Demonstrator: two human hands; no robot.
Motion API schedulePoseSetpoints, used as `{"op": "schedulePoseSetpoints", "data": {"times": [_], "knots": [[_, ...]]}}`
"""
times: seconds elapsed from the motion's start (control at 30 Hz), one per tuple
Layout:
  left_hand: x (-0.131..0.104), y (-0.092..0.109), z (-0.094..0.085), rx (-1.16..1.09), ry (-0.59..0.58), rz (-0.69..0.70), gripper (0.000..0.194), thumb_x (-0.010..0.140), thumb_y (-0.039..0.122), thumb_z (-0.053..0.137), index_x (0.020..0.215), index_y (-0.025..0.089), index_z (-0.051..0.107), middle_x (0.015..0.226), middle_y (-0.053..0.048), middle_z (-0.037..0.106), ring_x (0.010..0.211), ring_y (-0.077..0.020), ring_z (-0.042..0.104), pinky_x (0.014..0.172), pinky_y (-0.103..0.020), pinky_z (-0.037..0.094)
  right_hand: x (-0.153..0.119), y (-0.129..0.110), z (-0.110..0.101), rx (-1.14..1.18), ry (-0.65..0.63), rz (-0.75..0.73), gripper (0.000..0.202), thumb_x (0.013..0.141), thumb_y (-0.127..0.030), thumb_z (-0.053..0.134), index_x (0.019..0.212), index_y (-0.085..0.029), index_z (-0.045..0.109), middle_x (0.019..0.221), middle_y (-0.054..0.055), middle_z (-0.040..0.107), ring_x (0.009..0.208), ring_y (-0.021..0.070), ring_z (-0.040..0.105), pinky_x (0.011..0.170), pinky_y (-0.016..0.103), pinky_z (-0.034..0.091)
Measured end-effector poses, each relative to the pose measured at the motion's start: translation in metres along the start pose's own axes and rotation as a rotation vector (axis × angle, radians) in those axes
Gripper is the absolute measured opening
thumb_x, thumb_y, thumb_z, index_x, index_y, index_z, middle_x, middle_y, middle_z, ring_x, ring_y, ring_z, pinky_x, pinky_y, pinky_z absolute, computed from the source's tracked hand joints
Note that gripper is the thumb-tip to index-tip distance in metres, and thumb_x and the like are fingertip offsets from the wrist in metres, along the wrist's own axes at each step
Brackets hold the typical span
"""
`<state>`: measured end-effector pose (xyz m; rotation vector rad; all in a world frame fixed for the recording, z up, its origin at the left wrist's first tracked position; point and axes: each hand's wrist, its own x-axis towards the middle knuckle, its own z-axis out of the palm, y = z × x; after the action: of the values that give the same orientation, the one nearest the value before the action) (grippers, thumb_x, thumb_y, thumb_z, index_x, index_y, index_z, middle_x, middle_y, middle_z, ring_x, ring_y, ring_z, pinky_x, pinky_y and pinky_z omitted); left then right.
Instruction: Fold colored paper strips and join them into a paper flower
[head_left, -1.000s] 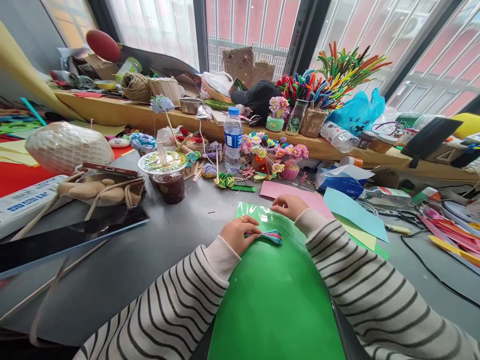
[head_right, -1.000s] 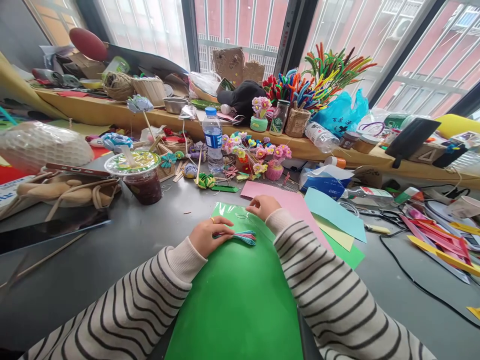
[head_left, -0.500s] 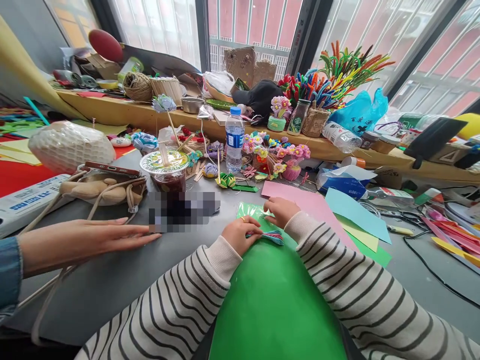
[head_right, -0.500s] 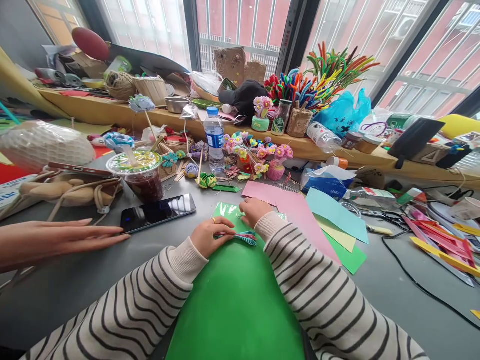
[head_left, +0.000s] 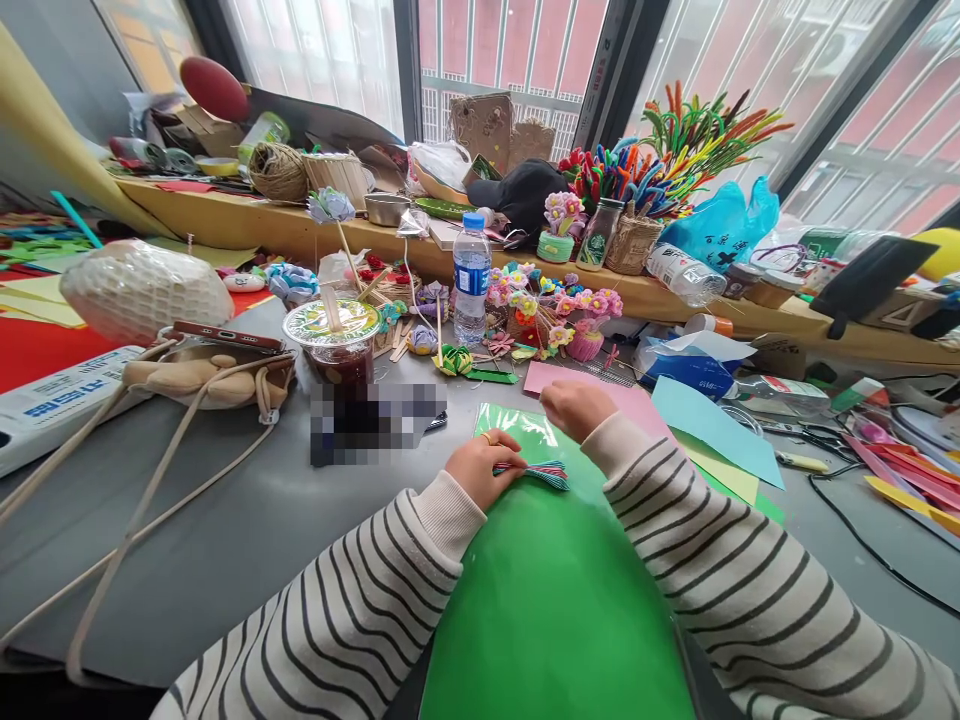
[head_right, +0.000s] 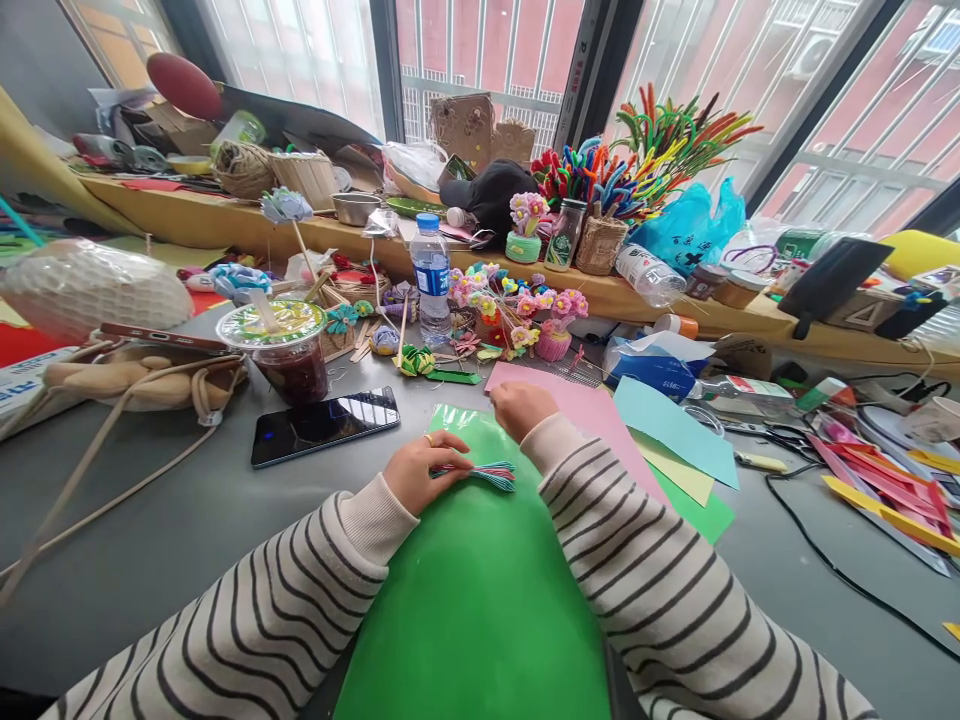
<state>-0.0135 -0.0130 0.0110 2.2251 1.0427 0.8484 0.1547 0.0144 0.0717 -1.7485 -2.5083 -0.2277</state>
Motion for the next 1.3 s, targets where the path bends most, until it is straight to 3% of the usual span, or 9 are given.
{"op": "schedulePoseSetpoints", "data": {"times": [0.17, 0.23, 0.3, 0.43, 0.63, 0.87, 1.1, 1.3], "knots": [[-0.001, 0.000, 0.000, -0.018, 0.007, 0.009, 0.009, 0.068, 0.018, 0.059, 0.071, 0.016, 0.068, 0.096, -0.009, 0.060, 0.061, -0.0125, 0.057, 0.062, -0.030, 0.050, -0.001, 0.021, -0.029, 0.132, 0.220, 0.101, 0.018, 0.078, -0.021, 0.044, 0.083, -0.015, 0.061, 0.080, 0.006, 0.065, 0.069, 0.0144, 0.060, 0.062, 0.024, 0.046], [-0.001, -0.001, 0.000, -0.020, 0.024, 0.025, 0.009, 0.068, 0.017, 0.059, 0.069, 0.017, 0.068, 0.105, -0.009, 0.057, 0.061, -0.0117, 0.058, 0.062, -0.031, 0.051, -0.004, 0.021, -0.032, 0.405, 0.397, 0.139, 0.015, 0.074, -0.023, 0.049, 0.078, -0.016, 0.061, 0.072, 0.004, 0.065, 0.060, 0.0137, 0.060, 0.057, 0.025, 0.048], [-0.001, -0.002, 0.002, -0.010, 0.047, 0.028, 0.008, 0.066, 0.016, 0.060, 0.068, 0.018, 0.068, 0.114, -0.009, 0.052, 0.061, -0.0110, 0.058, 0.063, -0.031, 0.051, -0.007, 0.015, -0.028, 0.673, 0.478, 0.128, 0.014, 0.072, -0.025, 0.051, 0.075, -0.016, 0.061, 0.069, 0.003, 0.065, 0.058, 0.0138, 0.061, 0.055, 0.026, 0.050], [-0.001, -0.006, 0.006, -0.003, 0.088, 0.030, 0.009, 0.063, 0.014, 0.062, 0.065, 0.020, 0.068, 0.126, -0.005, 0.044, 0.058, -0.0090, 0.057, 0.062, -0.031, 0.052, -0.018, -0.008, -0.012, 0.897, 0.436, 0.087, 0.014, 0.071, -0.026, 0.053, 0.077, -0.015, 0.060, 0.075, 0.006, 0.066, 0.065, 0.0148, 0.062, 0.060, 0.027, 0.052], [-0.001, -0.002, 0.003, -0.004, 0.021, 0.004, 0.009, 0.065, 0.016, 0.060, 0.068, 0.019, 0.068, 0.129, -0.006, 0.040, 0.061, -0.0109, 0.059, 0.063, -0.030, 0.051, -0.031, -0.033, 0.009, 0.962, 0.438, 0.026, 0.012, 0.073, -0.019, 0.050, 0.078, -0.015, 0.060, 0.080, 0.007, 0.065, 0.072, 0.0144, 0.062, 0.063, 0.027, 0.053], [0.001, 0.000, 0.001, -0.011, -0.013, -0.023, 0.010, 0.067, 0.015, 0.059, 0.070, 0.018, 0.068, 0.101, -0.008, 0.061, 0.073, -0.0173, 0.060, 0.074, -0.033, 0.048, -0.038, -0.040, 0.018, 1.038, 0.425, 0.023, 0.010, 0.071, -0.018, 0.049, 0.075, -0.015, 0.058, 0.083, 0.007, 0.063, 0.072, 0.0143, 0.062, 0.064, 0.028, 0.053], [0.000, -0.002, 0.002, -0.048, 0.007, -0.007, 0.010, 0.066, 0.013, 0.059, 0.068, 0.017, 0.068, 0.115, -0.009, 0.051, 0.064, -0.0109, 0.058, 0.067, -0.028, 0.050, -0.040, -0.045, 0.020, 1.143, 0.342, 0.068, 0.007, 0.070, -0.019, 0.052, 0.072, -0.015, 0.056, 0.080, 0.008, 0.062, 0.075, 0.0164, 0.061, 0.067, 0.030, 0.052], [0.000, -0.004, 0.003, -0.024, 0.032, 0.038, 0.008, 0.066, 0.014, 0.060, 0.067, 0.017, 0.067, 0.110, -0.008, 0.049, 0.062, -0.0096, 0.057, 0.067, -0.030, 0.052, -0.041, -0.043, 0.022, 1.179, 0.331, 0.092, 0.006, 0.070, -0.019, 0.053, 0.073, -0.016, 0.056, 0.081, 0.007, 0.062, 0.077, 0.0166, 0.061, 0.070, 0.031, 0.051]]}}
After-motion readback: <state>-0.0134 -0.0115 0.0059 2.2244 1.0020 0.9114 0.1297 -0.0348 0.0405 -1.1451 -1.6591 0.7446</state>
